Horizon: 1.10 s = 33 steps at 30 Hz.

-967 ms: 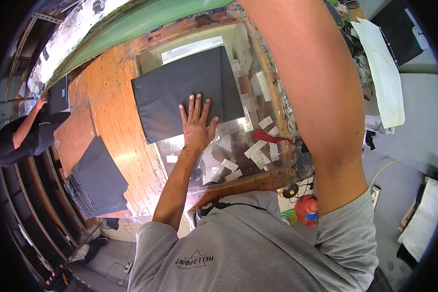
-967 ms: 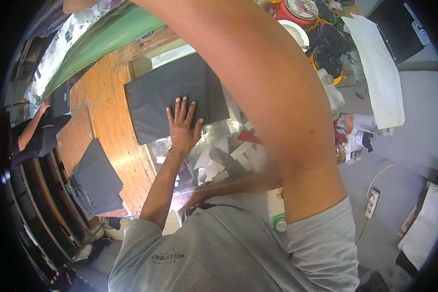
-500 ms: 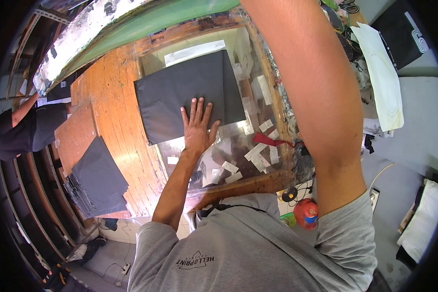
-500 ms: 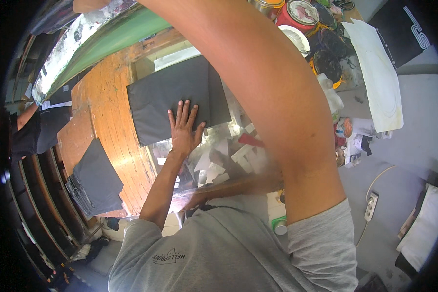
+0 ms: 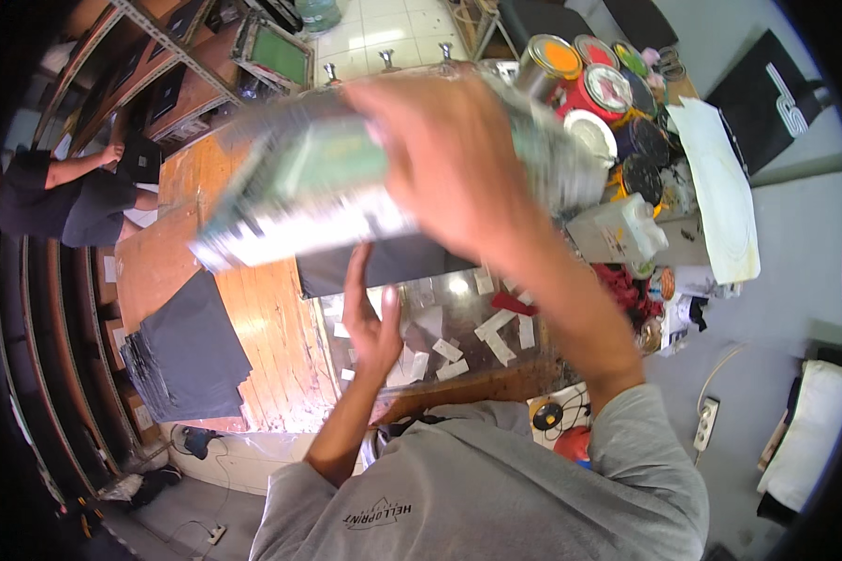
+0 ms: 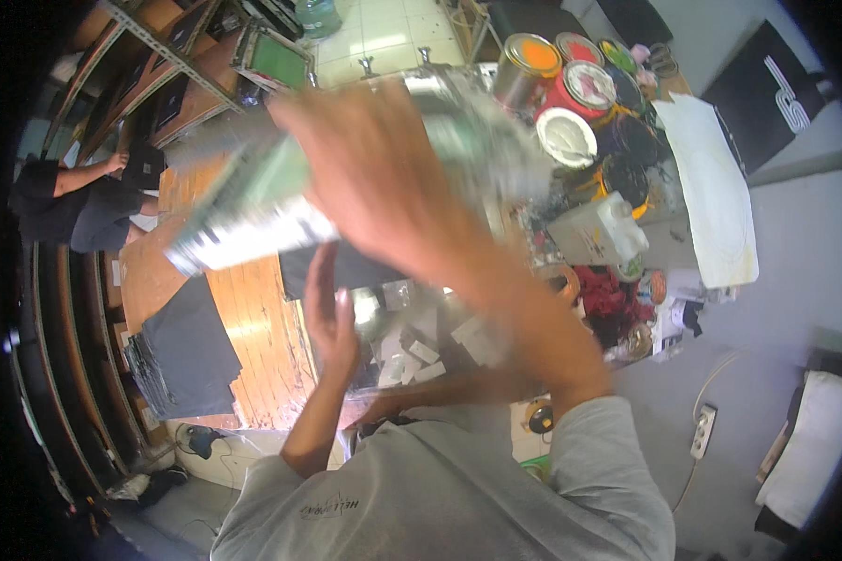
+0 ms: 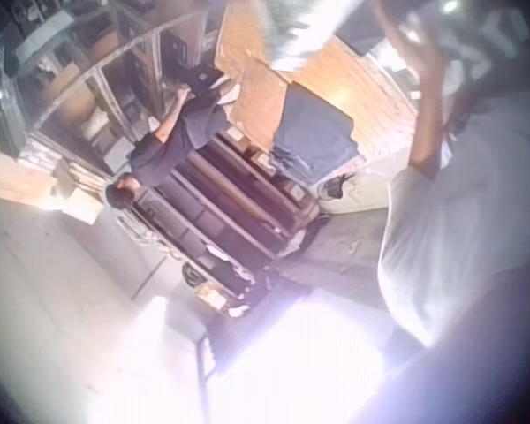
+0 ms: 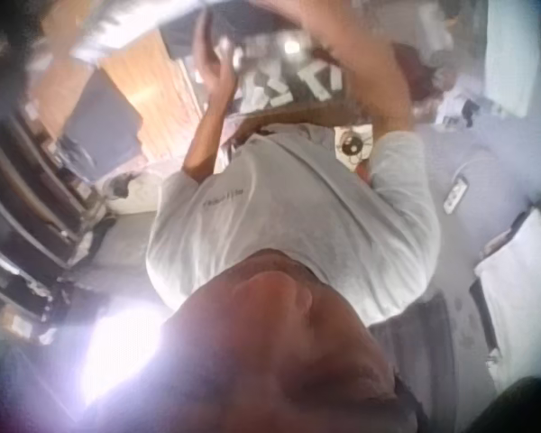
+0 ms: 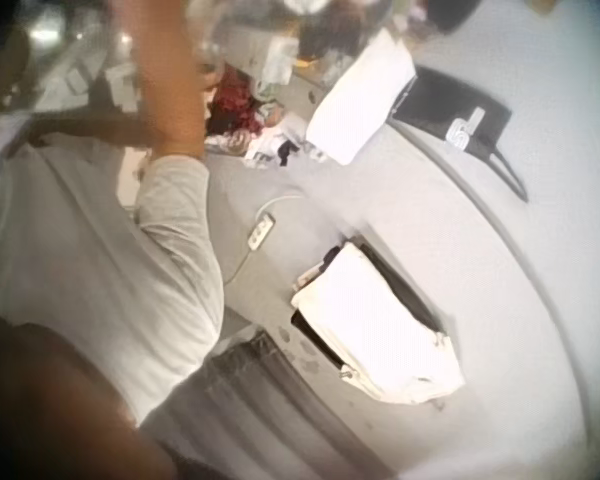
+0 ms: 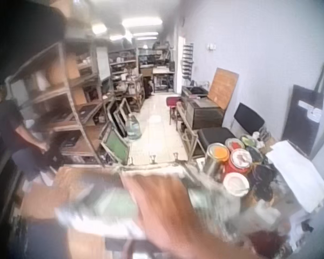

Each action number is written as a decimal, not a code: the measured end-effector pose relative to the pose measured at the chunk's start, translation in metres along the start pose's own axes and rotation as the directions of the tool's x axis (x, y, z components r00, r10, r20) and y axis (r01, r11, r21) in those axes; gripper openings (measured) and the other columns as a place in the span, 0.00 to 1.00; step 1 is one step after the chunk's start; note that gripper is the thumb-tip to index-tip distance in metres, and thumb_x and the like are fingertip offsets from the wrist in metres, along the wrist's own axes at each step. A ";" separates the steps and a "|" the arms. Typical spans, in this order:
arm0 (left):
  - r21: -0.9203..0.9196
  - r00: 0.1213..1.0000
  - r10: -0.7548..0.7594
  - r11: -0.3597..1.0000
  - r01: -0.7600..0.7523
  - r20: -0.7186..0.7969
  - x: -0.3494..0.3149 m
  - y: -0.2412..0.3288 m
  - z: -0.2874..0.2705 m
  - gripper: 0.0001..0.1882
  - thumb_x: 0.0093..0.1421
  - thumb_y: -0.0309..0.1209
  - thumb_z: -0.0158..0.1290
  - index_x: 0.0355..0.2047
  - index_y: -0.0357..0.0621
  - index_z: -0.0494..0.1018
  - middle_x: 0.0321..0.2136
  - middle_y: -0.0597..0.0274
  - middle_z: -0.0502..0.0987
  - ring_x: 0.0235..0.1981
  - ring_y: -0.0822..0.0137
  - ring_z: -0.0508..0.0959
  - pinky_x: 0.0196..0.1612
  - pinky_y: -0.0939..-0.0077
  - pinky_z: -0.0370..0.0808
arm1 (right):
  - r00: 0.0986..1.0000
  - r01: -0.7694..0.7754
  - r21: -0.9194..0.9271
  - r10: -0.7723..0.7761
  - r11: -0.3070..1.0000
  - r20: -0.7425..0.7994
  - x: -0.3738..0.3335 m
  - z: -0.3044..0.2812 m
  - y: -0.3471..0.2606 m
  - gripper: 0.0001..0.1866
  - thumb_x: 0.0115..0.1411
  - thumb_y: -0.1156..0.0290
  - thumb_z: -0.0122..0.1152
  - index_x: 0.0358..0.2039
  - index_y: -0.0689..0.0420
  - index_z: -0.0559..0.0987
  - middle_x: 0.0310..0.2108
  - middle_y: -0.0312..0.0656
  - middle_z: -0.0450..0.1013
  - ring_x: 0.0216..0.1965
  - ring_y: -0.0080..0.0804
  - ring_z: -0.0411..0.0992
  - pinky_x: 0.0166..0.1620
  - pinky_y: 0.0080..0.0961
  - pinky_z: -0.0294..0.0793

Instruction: The person performs a series of screen-printing operations on black clothing panels by spreading ink across a screen with a squeegee, lifting the frame, and replacing the panels one by one.

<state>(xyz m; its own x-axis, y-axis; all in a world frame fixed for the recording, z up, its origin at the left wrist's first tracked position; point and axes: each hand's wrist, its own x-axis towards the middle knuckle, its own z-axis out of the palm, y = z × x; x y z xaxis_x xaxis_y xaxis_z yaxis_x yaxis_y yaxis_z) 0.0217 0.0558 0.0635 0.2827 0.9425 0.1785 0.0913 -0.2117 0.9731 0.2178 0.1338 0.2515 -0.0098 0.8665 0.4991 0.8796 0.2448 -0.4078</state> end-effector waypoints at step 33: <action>-0.784 0.496 -0.862 0.240 0.573 0.099 -0.076 -0.044 0.004 0.12 0.67 0.35 0.56 0.46 0.47 0.68 0.48 0.62 0.73 0.53 0.64 0.72 0.58 0.45 0.66 | 0.890 -0.160 -0.134 0.202 0.978 0.409 -0.220 0.133 -0.007 0.28 0.50 0.84 0.60 0.55 0.55 0.78 0.50 0.46 0.80 0.55 0.47 0.75 0.53 0.50 0.66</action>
<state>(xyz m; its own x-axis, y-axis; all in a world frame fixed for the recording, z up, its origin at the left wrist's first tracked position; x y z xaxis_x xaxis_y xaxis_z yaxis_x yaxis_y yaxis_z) 0.0002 -0.0077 0.0062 0.1562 0.6246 -0.7651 -0.5645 0.6921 0.4498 0.1505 -0.0010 0.0429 -0.0258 0.9985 0.0490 0.9257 0.0423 -0.3759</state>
